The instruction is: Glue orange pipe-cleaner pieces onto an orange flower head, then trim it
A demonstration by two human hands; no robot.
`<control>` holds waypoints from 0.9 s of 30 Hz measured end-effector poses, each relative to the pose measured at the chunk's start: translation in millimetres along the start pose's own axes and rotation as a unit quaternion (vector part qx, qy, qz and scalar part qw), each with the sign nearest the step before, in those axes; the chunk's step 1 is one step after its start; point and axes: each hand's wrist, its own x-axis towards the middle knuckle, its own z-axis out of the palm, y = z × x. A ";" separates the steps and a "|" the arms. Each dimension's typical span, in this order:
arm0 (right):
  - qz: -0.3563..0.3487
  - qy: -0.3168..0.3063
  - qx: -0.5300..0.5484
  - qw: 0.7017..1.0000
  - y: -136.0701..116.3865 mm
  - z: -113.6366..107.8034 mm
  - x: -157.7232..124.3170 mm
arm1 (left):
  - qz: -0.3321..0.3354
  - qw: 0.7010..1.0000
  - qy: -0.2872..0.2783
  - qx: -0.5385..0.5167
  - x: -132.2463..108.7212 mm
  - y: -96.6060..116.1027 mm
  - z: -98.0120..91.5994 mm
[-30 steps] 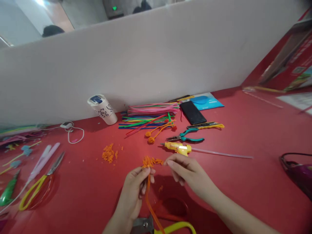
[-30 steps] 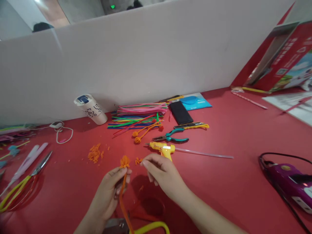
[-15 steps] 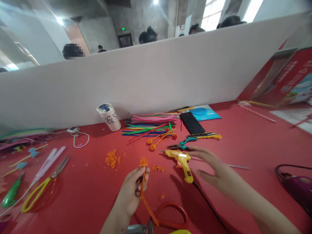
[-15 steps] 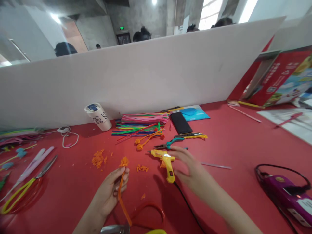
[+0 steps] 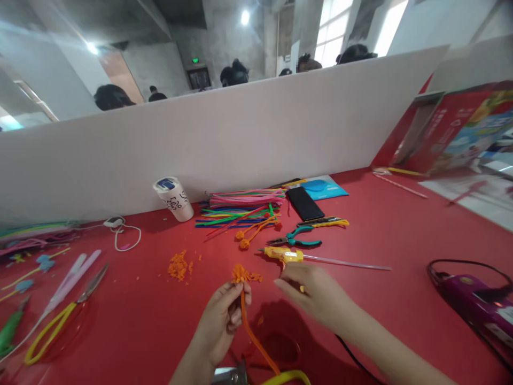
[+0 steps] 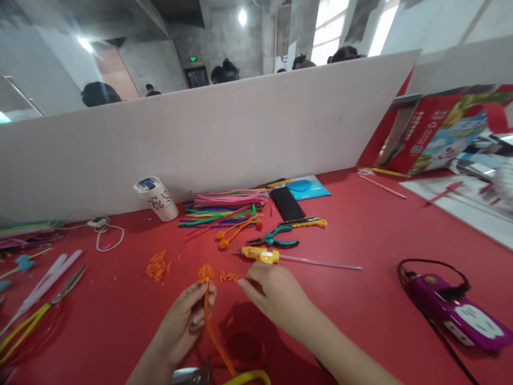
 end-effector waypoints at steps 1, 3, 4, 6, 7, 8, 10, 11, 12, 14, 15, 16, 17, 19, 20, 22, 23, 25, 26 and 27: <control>0.002 -0.012 -0.009 1.000 -0.4 6.7 3.7 | 0.007 1.000 -0.002 0.003 -0.1 0.8 -0.1; 0.003 -0.023 -0.028 0.999 2.6 20.8 11.3 | 0.027 1.000 -0.005 0.012 0.2 4.0 -1.9; 0.002 -0.026 -0.042 0.999 5.0 27.8 14.9 | 0.039 0.999 -0.005 0.018 0.6 6.1 -3.4; -0.006 -0.036 -0.067 0.997 9.2 40.8 21.0 | 0.060 0.998 0.000 0.032 1.4 10.1 -6.9; -0.012 -0.042 -0.078 0.996 10.3 46.5 23.2 | 0.068 0.997 0.003 0.038 1.8 11.6 -8.5; -0.020 -0.045 -0.089 0.995 10.6 51.7 24.9 | 0.073 0.996 0.006 0.044 2.0 12.5 -10.0; -0.038 -0.049 -0.108 0.992 9.4 60.4 26.8 | 0.075 0.996 0.009 0.052 2.0 12.6 -11.8; -0.047 -0.050 -0.117 0.991 8.4 64.1 27.3 | 0.073 0.996 0.009 0.053 1.8 11.9 -12.2; -0.057 -0.051 -0.125 0.989 7.4 67.4 27.5 | 0.068 0.996 0.008 0.053 1.4 11.1 -12.1; -0.074 -0.052 -0.140 0.986 6.3 72.8 27.4 | 0.054 0.997 0.003 0.049 0.5 9.7 -11.2; -0.080 -0.052 -0.146 0.985 6.1 74.7 27.1 | 0.046 0.998 -0.001 0.044 0.0 9.4 -10.5; -0.084 -0.052 -0.151 0.984 6.1 76.0 26.7 | 0.036 0.999 -0.005 0.037 -0.5 9.5 -9.9; -0.087 -0.052 -0.155 0.983 6.1 76.6 26.1 | 0.026 0.999 -0.011 0.028 -1.1 9.8 -9.3; -0.089 -0.050 -0.157 0.982 5.7 75.5 24.9 | 0.006 1.000 -0.023 0.005 -1.9 11.1 -8.8; -0.089 -0.050 -0.157 0.982 5.2 74.1 24.4 | -0.001 1.000 -0.028 -0.006 -2.2 11.6 -9.0; -0.087 -0.050 -0.156 0.983 3.3 70.6 24.5 | -0.012 0.999 -0.036 -0.029 -2.2 12.1 -10.1; -0.087 -0.053 -0.155 0.983 2.0 69.0 25.4 | -0.016 0.998 -0.040 -0.039 -1.9 11.9 -10.9; -0.089 -0.063 -0.154 0.982 -1.0 67.4 29.4 | -0.023 0.997 -0.045 -0.056 -1.1 10.6 -12.6; -0.091 -0.071 -0.155 0.981 -2.6 67.6 32.4 | -0.026 0.997 -0.047 -0.064 -0.7 9.7 -13.3; -0.093 -0.079 -0.155 0.980 -4.3 68.5 35.8 | -0.029 0.996 -0.050 -0.070 -0.4 8.8 -13.9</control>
